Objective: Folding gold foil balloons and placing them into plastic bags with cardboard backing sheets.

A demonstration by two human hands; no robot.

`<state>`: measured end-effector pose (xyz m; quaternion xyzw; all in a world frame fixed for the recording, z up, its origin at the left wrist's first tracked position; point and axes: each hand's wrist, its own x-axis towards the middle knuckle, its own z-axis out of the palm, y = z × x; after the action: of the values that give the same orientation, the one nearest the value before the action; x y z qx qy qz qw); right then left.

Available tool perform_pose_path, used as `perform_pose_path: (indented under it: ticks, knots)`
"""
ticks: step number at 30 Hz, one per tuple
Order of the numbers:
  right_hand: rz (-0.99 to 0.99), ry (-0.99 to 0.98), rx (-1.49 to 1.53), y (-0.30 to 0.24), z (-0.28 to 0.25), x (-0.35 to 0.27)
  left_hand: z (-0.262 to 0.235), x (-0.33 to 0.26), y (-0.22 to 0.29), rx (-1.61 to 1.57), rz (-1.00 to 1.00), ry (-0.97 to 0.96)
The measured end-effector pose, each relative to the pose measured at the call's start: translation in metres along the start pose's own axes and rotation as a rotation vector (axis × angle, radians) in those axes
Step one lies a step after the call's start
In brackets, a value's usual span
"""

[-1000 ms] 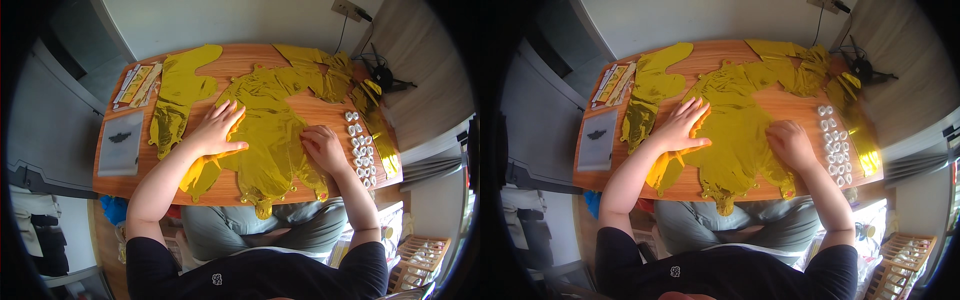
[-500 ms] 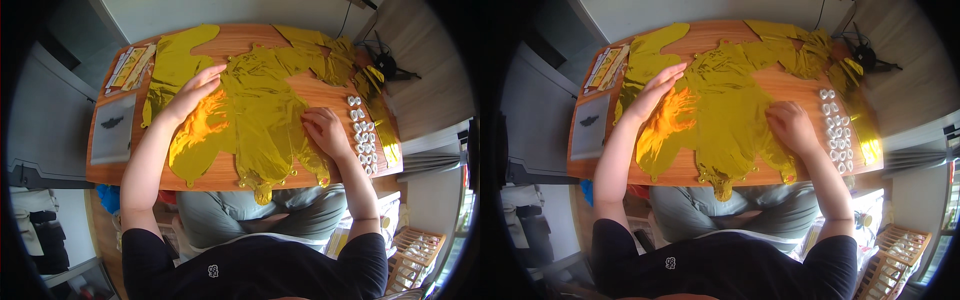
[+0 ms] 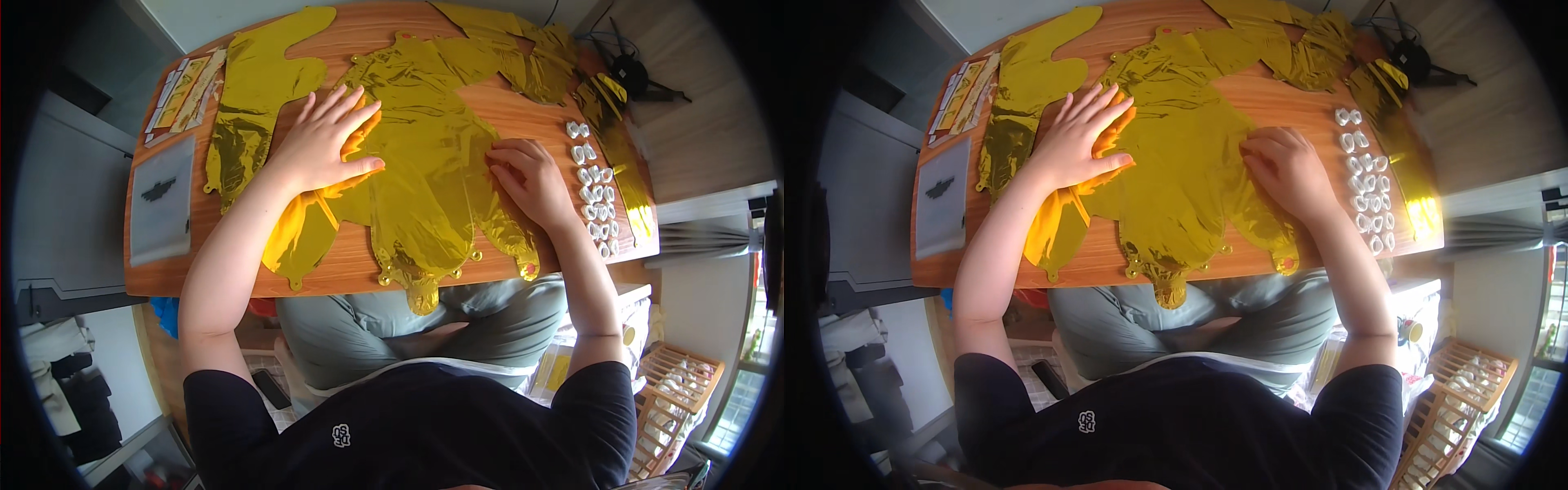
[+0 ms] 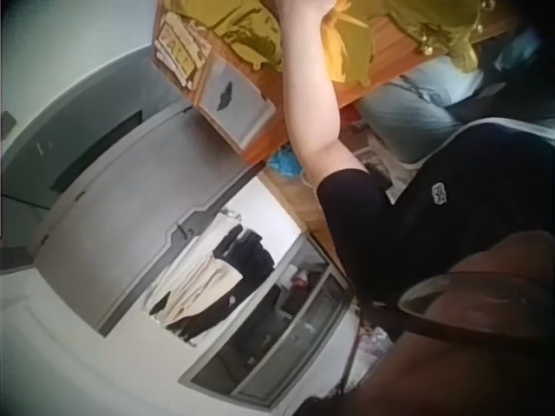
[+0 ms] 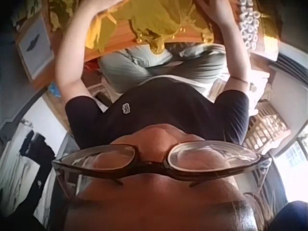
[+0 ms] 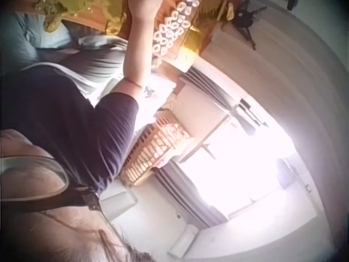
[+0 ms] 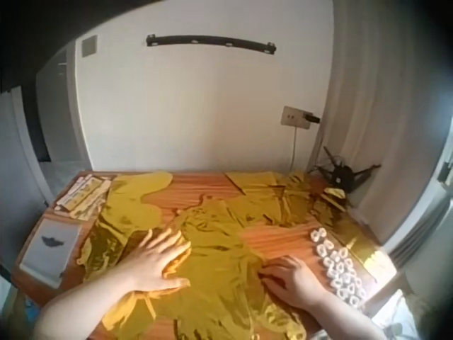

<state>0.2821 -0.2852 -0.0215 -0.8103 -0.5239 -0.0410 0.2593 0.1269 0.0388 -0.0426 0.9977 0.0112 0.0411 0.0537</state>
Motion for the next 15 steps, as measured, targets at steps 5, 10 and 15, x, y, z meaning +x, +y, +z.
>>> perform_pose_path:
  ticks: [5,10,15]
  knots:
    - [-0.024,0.065,0.020,-0.001,0.004,0.002,0.004,0.000,-0.008,-0.041,0.004,-0.053]
    - [-0.026,0.060,0.027,0.000,0.004,0.000,0.002,0.004,-0.015,-0.299,-0.015,0.030]
    - [-0.032,0.050,-0.004,0.000,0.006,0.001,-0.026,-0.001,-0.036,-1.119,-0.017,0.038]
